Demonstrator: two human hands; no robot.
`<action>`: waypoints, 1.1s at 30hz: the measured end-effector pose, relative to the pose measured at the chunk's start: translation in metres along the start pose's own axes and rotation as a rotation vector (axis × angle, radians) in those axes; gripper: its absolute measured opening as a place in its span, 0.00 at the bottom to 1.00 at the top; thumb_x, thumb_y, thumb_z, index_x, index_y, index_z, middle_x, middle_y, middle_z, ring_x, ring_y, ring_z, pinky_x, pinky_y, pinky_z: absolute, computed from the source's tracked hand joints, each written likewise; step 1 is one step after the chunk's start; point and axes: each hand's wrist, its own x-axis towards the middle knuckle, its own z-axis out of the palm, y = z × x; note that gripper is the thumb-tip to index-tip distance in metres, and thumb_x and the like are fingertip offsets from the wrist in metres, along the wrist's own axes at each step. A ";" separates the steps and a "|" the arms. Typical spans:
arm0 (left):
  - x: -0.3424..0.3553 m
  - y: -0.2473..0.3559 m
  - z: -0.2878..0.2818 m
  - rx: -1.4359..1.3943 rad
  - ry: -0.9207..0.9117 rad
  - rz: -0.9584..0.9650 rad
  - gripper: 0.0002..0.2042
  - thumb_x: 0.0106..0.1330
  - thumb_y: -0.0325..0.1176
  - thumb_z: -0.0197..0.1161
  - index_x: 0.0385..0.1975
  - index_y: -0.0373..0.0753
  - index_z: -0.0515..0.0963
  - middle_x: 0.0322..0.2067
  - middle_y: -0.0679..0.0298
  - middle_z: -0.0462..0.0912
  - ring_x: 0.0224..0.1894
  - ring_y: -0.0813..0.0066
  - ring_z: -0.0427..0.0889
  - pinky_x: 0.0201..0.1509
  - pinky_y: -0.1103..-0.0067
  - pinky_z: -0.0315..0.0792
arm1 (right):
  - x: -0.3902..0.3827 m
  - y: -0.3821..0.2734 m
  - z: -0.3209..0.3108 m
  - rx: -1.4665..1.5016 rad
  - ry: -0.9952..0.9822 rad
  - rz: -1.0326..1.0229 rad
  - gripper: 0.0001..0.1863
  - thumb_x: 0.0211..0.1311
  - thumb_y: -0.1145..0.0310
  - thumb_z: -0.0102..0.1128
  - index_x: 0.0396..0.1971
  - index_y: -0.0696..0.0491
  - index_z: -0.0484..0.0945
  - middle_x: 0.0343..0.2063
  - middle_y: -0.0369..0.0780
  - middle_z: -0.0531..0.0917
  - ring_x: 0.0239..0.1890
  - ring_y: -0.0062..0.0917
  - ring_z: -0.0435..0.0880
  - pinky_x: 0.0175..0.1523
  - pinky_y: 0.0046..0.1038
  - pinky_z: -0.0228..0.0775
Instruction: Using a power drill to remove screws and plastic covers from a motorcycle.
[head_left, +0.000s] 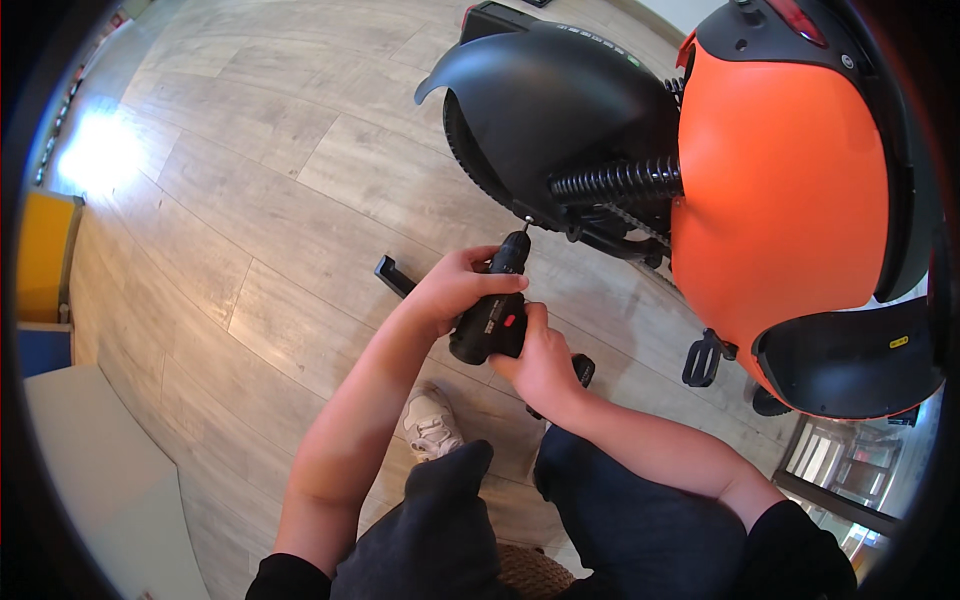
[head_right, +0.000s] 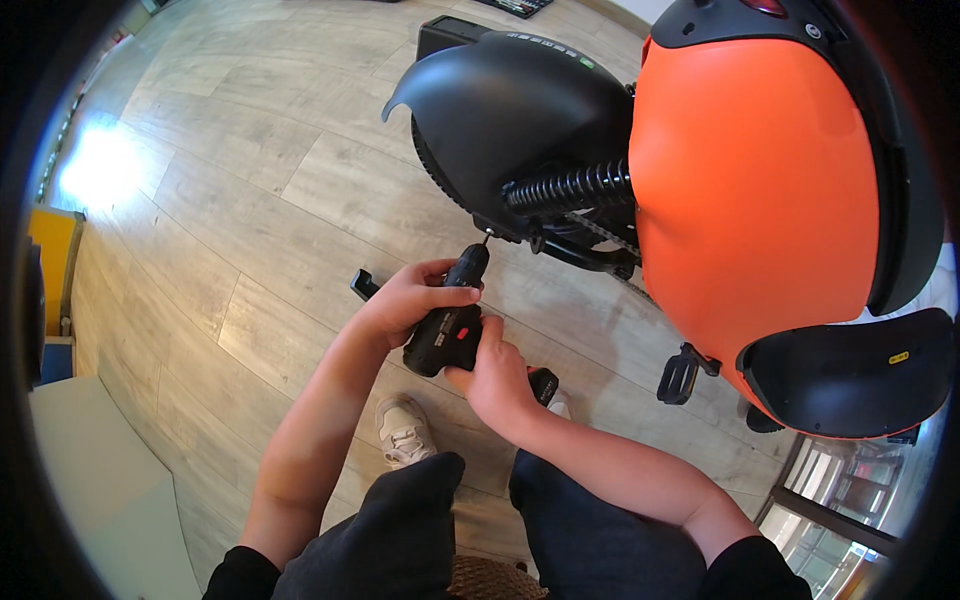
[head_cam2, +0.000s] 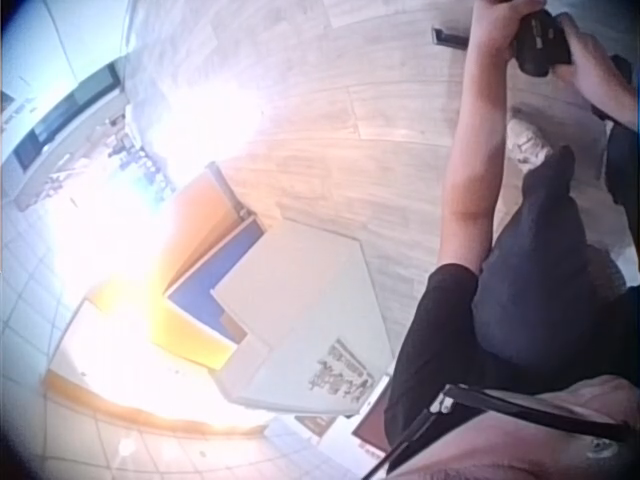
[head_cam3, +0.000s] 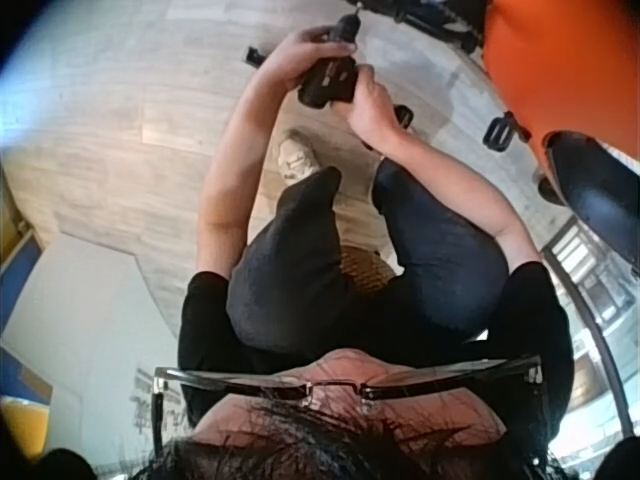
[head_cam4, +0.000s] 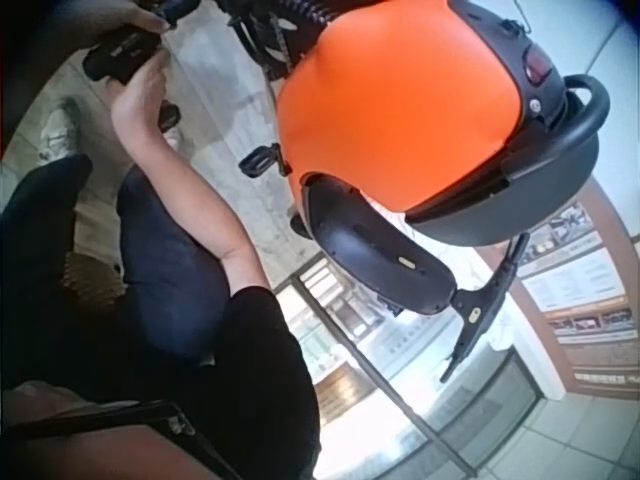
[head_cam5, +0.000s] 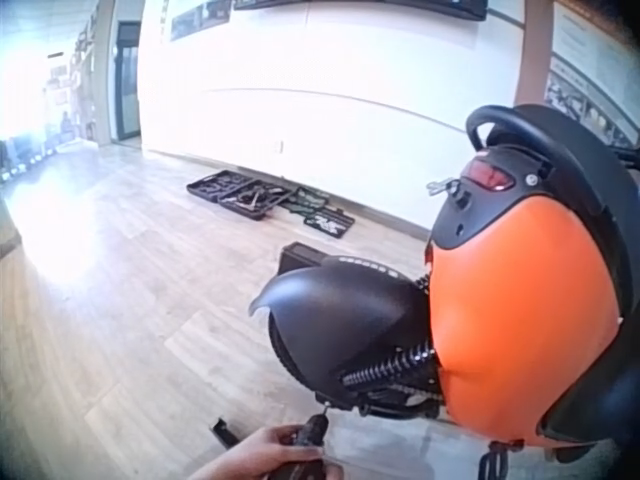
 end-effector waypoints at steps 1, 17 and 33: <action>-0.002 0.003 0.002 -0.001 0.000 0.000 0.30 0.57 0.34 0.76 0.58 0.27 0.73 0.43 0.58 0.84 0.42 0.72 0.84 0.48 0.74 0.80 | 0.000 0.001 0.001 0.015 0.016 0.001 0.31 0.49 0.72 0.72 0.51 0.60 0.64 0.34 0.53 0.85 0.40 0.51 0.86 0.44 0.43 0.77; 0.008 -0.025 0.002 0.416 0.165 0.308 0.26 0.52 0.38 0.75 0.49 0.30 0.80 0.30 0.61 0.84 0.33 0.75 0.82 0.43 0.74 0.77 | 0.008 0.049 0.037 0.047 0.129 -0.066 0.35 0.46 0.75 0.71 0.54 0.56 0.62 0.36 0.50 0.85 0.42 0.48 0.87 0.46 0.40 0.78; -0.021 -0.012 -0.005 0.046 0.055 0.073 0.31 0.67 0.43 0.67 0.65 0.30 0.70 0.48 0.60 0.83 0.46 0.76 0.81 0.50 0.76 0.76 | 0.005 0.037 0.035 0.114 0.153 -0.065 0.32 0.47 0.76 0.71 0.53 0.56 0.66 0.36 0.49 0.84 0.41 0.47 0.86 0.45 0.40 0.76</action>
